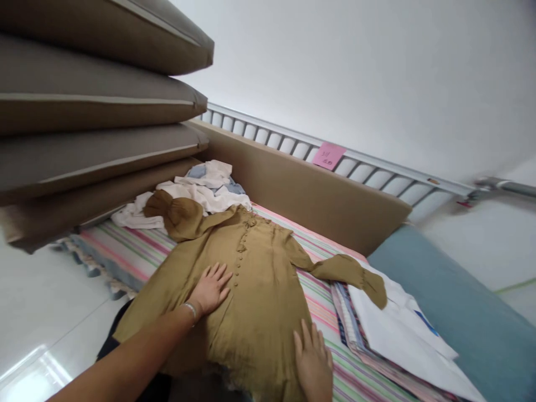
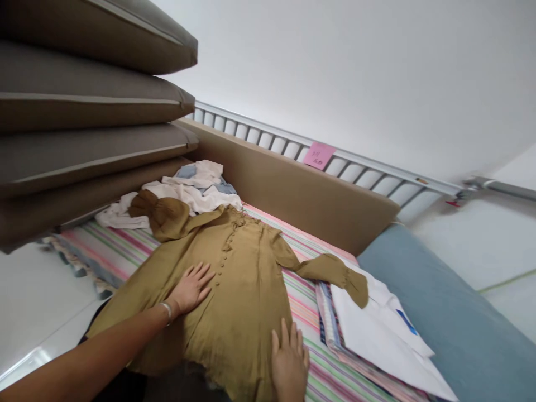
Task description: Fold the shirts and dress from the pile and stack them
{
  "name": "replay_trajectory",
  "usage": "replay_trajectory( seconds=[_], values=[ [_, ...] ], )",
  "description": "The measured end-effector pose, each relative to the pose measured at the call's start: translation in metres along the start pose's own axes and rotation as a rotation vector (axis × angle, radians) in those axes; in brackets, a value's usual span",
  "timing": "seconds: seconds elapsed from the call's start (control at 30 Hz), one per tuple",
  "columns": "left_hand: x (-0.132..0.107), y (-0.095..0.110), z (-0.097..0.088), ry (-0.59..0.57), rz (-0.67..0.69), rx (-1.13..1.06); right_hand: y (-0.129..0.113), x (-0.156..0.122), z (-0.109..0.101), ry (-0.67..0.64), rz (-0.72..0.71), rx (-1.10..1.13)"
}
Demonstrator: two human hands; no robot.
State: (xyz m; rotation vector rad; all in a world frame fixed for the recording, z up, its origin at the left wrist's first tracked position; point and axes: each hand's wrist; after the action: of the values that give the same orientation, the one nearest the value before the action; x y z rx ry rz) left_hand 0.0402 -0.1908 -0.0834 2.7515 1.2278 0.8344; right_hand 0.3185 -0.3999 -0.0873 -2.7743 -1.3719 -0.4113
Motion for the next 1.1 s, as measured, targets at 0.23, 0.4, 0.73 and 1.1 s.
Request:
replay_trajectory(
  seconds=[0.23,0.4,0.73,1.1],
  values=[
    [-0.025,-0.004,-0.021,-0.083,0.028,0.005,0.001,-0.004,0.007,0.036,-0.065,-0.039],
    [-0.087,-0.009,-0.041,-0.119,0.111,-0.026,-0.001,-0.005,-0.001,0.044,-0.068,-0.071],
    [-0.08,-0.037,-0.087,0.029,-0.147,-0.096,-0.005,-0.019,-0.01,0.012,-0.002,-0.013],
    [-0.09,-0.077,-0.076,-0.074,-0.224,0.281,-0.005,-0.028,-0.013,0.029,-0.006,-0.054]
  ],
)
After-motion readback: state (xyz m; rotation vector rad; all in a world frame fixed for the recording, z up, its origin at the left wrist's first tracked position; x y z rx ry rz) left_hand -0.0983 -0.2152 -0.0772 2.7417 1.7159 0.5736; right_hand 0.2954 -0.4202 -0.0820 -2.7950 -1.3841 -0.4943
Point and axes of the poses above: each hand's wrist, its own x-axis towards the middle knuckle, its own z-axis out of the palm, y = z × x, and after that the axes turned 10 degrees about y, right-handed
